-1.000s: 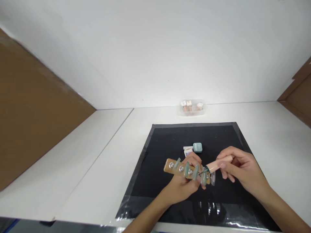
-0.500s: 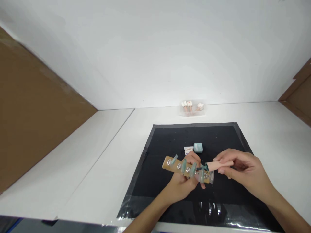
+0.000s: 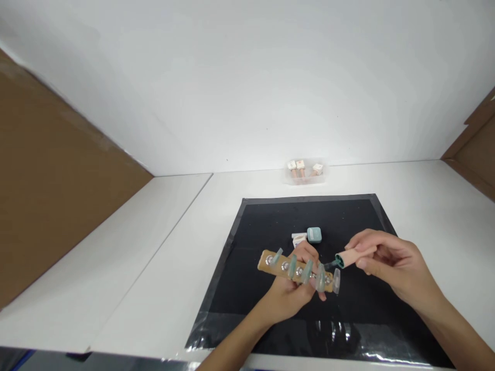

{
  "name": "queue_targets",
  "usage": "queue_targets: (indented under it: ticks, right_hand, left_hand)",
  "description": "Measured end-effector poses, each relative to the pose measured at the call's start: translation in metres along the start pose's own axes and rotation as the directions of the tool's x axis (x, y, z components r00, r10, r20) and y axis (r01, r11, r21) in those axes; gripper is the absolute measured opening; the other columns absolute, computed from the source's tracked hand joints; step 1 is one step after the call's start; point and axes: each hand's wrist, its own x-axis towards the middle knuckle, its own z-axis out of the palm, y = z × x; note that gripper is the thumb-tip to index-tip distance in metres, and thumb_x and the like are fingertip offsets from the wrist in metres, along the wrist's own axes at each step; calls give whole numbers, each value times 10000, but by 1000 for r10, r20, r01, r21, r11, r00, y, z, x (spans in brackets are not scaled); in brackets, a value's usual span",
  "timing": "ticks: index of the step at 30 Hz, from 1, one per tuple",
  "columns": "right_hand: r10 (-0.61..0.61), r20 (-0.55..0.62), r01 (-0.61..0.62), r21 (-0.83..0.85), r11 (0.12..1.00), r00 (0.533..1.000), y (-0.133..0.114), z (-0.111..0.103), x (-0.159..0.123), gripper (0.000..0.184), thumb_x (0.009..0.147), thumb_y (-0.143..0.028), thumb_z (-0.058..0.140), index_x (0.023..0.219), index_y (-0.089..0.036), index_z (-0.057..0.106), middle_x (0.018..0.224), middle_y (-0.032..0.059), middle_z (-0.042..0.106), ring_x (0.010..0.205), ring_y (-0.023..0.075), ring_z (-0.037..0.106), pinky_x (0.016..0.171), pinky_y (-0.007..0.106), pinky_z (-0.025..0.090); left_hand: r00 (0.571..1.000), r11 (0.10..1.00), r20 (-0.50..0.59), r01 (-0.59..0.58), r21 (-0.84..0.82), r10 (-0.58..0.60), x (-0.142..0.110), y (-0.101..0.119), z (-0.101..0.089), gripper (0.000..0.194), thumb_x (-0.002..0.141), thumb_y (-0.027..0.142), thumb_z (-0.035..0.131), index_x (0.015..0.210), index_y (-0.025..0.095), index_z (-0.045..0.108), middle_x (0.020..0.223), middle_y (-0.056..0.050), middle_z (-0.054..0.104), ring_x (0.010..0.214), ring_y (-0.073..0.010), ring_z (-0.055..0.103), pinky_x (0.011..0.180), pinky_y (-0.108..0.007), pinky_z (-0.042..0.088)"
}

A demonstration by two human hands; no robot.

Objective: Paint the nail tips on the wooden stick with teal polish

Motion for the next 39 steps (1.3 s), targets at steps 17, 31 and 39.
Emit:
queue_targets:
  ticks: [17, 31, 39]
  right_hand:
    - [156, -10, -155, 62, 986, 988, -4, -4, -2, 133, 831, -340, 668, 944, -273, 691, 813, 11, 697, 619, 99, 599, 557, 168, 511]
    - [-157, -162, 113, -252, 961, 974, -3, 6, -9, 88, 863, -318, 627, 913, -247, 635, 774, 15, 682, 581, 112, 611, 486, 167, 527]
    - [-325, -60, 296, -284, 912, 944, -9, 12, -8, 84, 842, -298, 659, 837, -227, 614, 703, 38, 663, 606, 157, 651, 483, 229, 546]
  left_hand:
    - [999, 898, 50, -11, 440, -12, 5, 7, -2, 89, 770, 114, 540, 754, 186, 489, 821, -7, 473, 770, -127, 505, 702, -274, 424]
    - [998, 857, 58, -10, 516, -23, 5, 9, -1, 139, 683, 94, 538, 755, 193, 473, 809, -9, 474, 767, -134, 510, 699, -266, 420]
    - [999, 838, 48, -29, 545, 3, 5, 12, -1, 160, 685, 78, 525, 776, 197, 466, 834, -8, 457, 754, -123, 512, 688, -255, 436]
